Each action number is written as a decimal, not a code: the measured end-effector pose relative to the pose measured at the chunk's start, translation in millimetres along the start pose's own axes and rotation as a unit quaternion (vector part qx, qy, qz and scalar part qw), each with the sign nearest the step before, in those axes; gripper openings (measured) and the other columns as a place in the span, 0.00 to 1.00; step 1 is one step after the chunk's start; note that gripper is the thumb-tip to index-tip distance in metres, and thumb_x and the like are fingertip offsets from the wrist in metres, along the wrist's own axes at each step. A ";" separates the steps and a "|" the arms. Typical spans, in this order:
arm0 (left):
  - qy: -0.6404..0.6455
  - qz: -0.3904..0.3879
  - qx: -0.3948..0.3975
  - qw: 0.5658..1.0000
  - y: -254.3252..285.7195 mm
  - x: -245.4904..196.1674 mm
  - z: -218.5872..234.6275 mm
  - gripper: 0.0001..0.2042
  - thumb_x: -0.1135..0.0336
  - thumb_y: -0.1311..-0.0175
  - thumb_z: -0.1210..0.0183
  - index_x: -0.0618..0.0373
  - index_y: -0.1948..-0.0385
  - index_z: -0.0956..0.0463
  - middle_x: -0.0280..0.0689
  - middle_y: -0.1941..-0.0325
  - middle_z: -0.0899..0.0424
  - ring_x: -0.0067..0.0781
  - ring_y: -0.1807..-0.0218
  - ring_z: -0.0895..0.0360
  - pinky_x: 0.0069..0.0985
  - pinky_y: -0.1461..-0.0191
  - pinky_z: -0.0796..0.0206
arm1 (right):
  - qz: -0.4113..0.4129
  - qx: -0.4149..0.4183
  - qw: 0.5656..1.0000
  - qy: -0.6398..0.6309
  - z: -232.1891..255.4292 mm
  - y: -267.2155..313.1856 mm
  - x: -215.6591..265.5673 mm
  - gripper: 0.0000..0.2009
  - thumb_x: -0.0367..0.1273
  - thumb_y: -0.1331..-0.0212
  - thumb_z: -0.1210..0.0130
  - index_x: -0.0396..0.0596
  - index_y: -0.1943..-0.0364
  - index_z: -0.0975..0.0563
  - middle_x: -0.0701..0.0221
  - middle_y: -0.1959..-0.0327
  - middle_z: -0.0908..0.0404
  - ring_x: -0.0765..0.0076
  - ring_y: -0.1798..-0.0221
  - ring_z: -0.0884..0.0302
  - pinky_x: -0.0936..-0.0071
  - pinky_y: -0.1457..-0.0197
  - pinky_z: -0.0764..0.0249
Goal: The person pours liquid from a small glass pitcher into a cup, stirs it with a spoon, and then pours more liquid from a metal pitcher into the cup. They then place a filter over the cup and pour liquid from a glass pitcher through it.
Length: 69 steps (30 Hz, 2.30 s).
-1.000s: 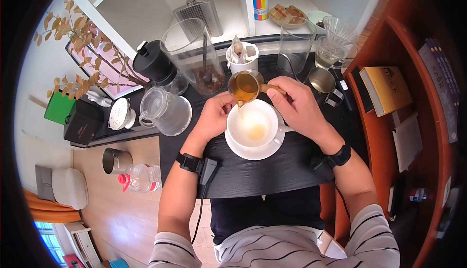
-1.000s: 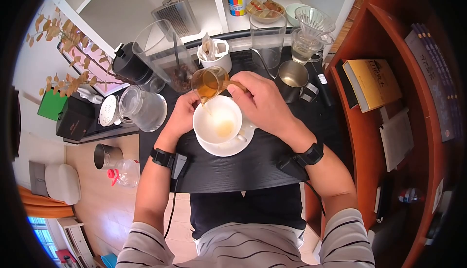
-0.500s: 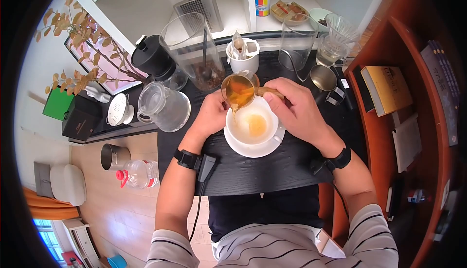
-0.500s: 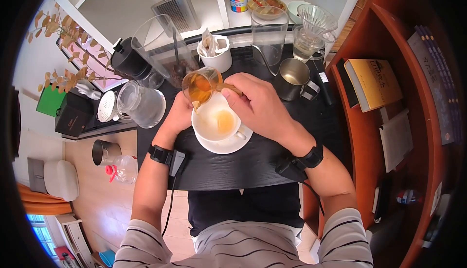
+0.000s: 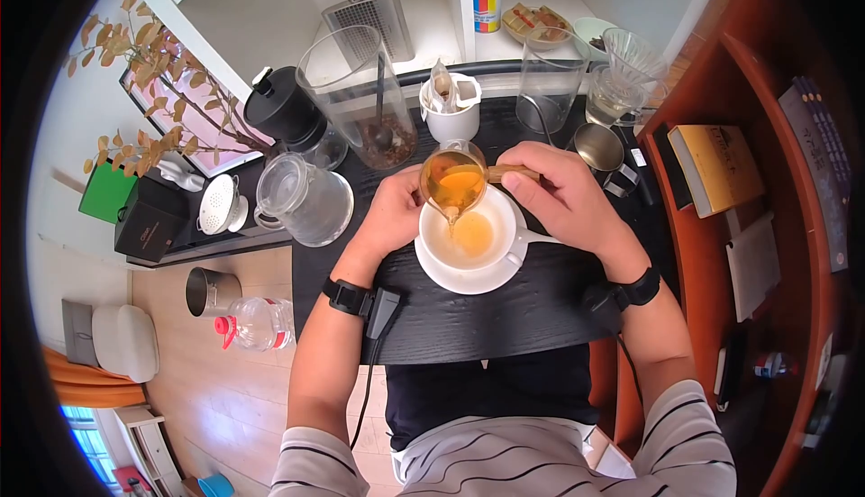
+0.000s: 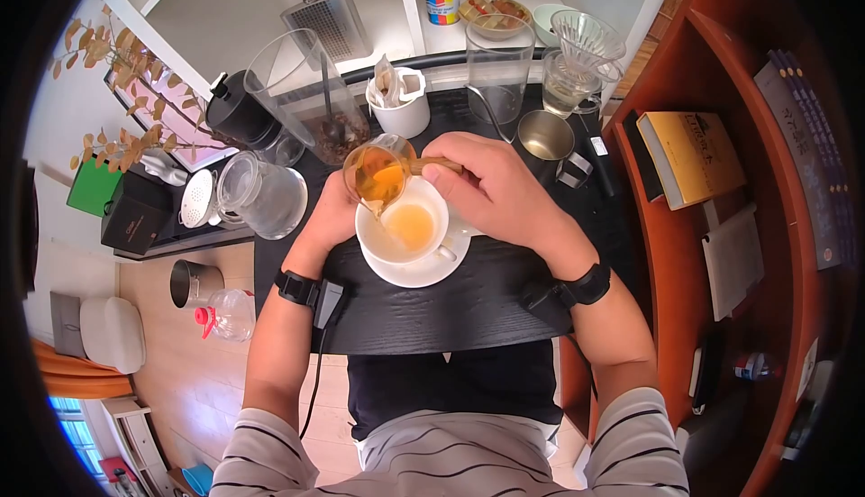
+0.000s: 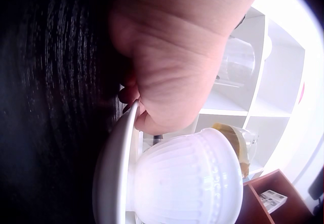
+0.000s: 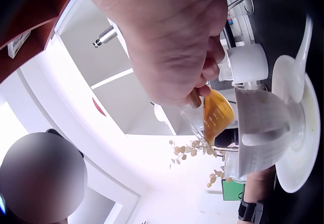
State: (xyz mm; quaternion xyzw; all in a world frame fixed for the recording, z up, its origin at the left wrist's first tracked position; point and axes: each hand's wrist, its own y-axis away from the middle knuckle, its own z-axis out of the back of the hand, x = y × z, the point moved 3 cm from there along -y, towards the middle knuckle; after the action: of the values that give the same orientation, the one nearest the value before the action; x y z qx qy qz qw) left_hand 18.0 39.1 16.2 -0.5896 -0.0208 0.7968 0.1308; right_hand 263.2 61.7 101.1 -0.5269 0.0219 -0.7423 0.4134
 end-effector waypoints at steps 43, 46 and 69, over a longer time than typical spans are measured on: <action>0.031 0.012 -0.002 0.999 -2.3 25.0 -0.3 0.10 0.69 0.41 0.26 0.60 0.60 0.14 0.25 0.69 0.27 0.14 0.71 0.38 0.19 0.66 0.40 | 0.044 -0.023 0.997 0.058 4.3 -0.3 0.4 0.07 0.29 0.29 0.40 0.37 0.54 0.21 0.64 0.67 0.24 0.67 0.72 0.29 0.70 0.67 0.31; 0.015 0.013 -0.001 1.000 -3.7 29.8 1.1 0.09 0.71 0.40 0.28 0.60 0.59 0.13 0.26 0.70 0.26 0.14 0.71 0.37 0.19 0.66 0.40 | 0.055 -0.034 0.996 0.056 8.8 -0.5 -5.5 0.08 0.29 0.28 0.41 0.38 0.53 0.21 0.65 0.67 0.24 0.68 0.72 0.29 0.72 0.67 0.32; -0.026 0.009 -0.004 1.000 -1.3 5.4 0.8 0.13 0.74 0.39 0.29 0.58 0.52 0.11 0.26 0.69 0.24 0.13 0.71 0.36 0.17 0.65 0.39 | 0.023 -0.050 0.997 0.045 9.9 -0.1 -7.1 0.10 0.30 0.26 0.42 0.36 0.50 0.20 0.69 0.65 0.26 0.74 0.67 0.32 0.76 0.62 0.35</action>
State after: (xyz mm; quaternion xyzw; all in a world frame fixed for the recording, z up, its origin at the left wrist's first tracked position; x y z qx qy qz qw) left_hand 16.0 41.7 11.6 -0.5692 -0.0222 0.8130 0.1208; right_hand 271.8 70.3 100.1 -0.5126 0.0894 -0.7533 0.4023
